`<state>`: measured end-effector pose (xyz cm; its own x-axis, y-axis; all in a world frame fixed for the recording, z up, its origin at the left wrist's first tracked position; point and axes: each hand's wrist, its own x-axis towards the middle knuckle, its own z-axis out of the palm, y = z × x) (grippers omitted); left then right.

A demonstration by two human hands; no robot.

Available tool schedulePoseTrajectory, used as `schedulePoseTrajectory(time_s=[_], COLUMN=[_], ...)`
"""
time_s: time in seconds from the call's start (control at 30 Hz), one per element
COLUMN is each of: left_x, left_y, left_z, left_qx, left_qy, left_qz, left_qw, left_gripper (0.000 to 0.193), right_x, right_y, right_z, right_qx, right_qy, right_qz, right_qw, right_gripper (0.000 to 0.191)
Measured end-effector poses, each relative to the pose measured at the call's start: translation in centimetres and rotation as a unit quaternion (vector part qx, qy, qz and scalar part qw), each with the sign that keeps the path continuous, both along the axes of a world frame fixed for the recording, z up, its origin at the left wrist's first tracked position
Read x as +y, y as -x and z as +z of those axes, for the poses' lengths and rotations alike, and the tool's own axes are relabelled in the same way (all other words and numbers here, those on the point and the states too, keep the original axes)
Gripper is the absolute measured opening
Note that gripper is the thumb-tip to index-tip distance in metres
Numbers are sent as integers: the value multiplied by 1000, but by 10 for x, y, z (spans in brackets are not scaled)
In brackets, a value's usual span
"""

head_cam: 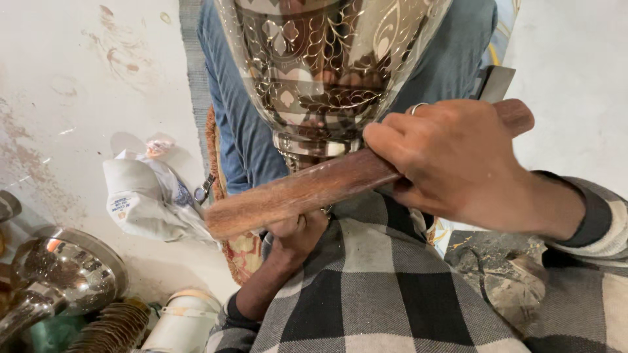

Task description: The person sits with an ornate brass vessel on their lap and hammers its base and stem using a wooden mallet, repositioning a small punch against the metal between strikes to shape and set the vessel's lower rim.

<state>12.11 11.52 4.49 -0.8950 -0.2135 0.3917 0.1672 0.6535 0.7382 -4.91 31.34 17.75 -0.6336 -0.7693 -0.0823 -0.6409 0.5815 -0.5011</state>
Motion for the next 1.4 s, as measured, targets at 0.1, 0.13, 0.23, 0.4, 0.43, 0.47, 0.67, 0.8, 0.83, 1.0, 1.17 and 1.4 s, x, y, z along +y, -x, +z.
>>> schedulePoseTrajectory(time_s=[0.1, 0.13, 0.23, 0.4, 0.43, 0.47, 0.67, 0.8, 0.83, 1.0, 1.17, 1.4], left_x=[0, 0, -1, -3, -4, -4, -4, -4, -4, -5, -3, -3], left_y=[1, 2, 2, -7, -9, -11, -22, -26, -26, -22, -13, -17], left_z=[2, 2, 1, -7, -9, -12, -24, -25, -25, -22, -21, -18], left_qx=[5, 9, 18, -18, -15, -9, -29, -15, -14, -31, -10, -2], left_qy=[-19, -16, -6, 5, 9, 13, -15, 33, 28, -28, -47, -24], left_qz=[5, 1, 8, -7, -3, 1, 12, -20, -11, 18, 26, 18], left_qw=[1000, 1000, 1000, 1000, 1000, 1000, 999, 999, 999, 999, 998, 1000], left_gripper=[9, 7, 7, 9, 8, 7, 5, 8, 4, 12, 22, 11], right_x=[0, -1, -4, -8, -8, -8, -10, -16, -16, -19, -23, -26], right_y=[-1, -1, -1, 0, 1, 1, 1, -2, -1, 4, 6, 11], right_z=[-2, -2, 0, 5, 5, 4, 0, 3, 4, 13, 13, 11], right_qx=[-20, -92, -39, -64, -12, 44, -2, 8, -8, 30, 36, 36], right_qy=[63, 81, -13, 28, -14, -56, -106, 6, -1, 71, -79, 7], right_qz=[-41, -60, -11, -21, 4, 28, 29, 1, -4, -11, 34, 35], right_qw=[997, 991, 999, 997, 1000, 997, 994, 1000, 1000, 997, 996, 999], right_gripper=[23, 21, 23, 28, 28, 29, 29, 29, 27, 34, 29, 33])
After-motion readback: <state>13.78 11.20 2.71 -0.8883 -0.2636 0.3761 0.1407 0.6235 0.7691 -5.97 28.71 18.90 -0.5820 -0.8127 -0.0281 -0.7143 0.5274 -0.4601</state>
